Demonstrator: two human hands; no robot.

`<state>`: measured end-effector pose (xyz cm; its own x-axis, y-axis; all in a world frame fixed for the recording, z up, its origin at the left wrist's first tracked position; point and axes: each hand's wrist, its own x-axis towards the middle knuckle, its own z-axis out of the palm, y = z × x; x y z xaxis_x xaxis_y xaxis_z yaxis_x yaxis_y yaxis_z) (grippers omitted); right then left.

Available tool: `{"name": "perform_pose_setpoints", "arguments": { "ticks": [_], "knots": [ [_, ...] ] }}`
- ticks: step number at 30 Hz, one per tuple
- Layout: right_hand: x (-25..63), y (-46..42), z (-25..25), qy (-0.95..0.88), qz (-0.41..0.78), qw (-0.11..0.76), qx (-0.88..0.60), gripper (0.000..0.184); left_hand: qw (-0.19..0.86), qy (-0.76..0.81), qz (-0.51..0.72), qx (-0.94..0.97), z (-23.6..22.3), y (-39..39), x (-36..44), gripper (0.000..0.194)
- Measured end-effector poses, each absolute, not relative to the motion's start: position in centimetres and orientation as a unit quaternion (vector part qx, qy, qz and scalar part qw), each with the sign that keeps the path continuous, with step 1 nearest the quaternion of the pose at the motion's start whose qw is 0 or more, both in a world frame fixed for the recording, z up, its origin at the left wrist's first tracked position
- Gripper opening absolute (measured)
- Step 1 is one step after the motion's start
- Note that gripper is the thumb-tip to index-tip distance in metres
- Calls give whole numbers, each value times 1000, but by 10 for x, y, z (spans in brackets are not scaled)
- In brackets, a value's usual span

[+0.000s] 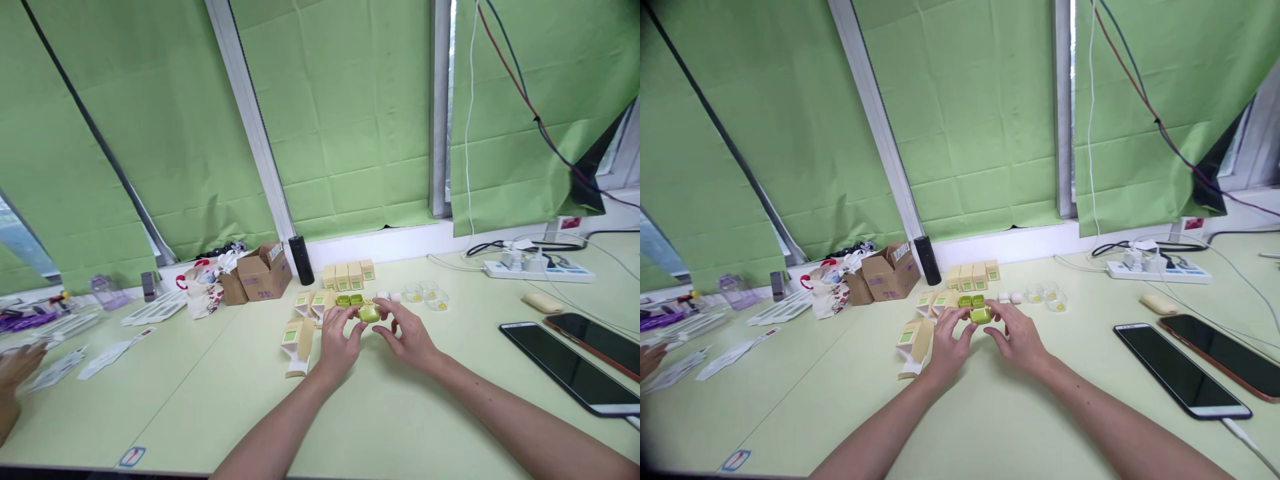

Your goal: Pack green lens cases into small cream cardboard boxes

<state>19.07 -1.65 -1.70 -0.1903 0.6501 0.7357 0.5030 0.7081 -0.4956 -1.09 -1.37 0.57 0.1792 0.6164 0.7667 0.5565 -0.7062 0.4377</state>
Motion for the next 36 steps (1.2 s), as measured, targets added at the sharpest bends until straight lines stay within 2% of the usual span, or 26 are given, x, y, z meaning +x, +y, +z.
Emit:
{"name": "perform_pose_setpoints", "arguments": {
  "ticks": [9,19,25,36],
  "knots": [
    [188,-17,-15,-771,92,515,-364,35,26,412,502,760,5,-12,-10,27],
    [186,-20,-10,-751,206,534,-330,39,46,395,485,779,10,-15,-11,36],
    [183,-20,-9,-700,306,559,-323,36,41,386,468,794,9,-15,-12,20],
    [182,-12,-13,-617,473,573,-259,47,13,386,452,804,8,-14,-12,12]
  ]
}}
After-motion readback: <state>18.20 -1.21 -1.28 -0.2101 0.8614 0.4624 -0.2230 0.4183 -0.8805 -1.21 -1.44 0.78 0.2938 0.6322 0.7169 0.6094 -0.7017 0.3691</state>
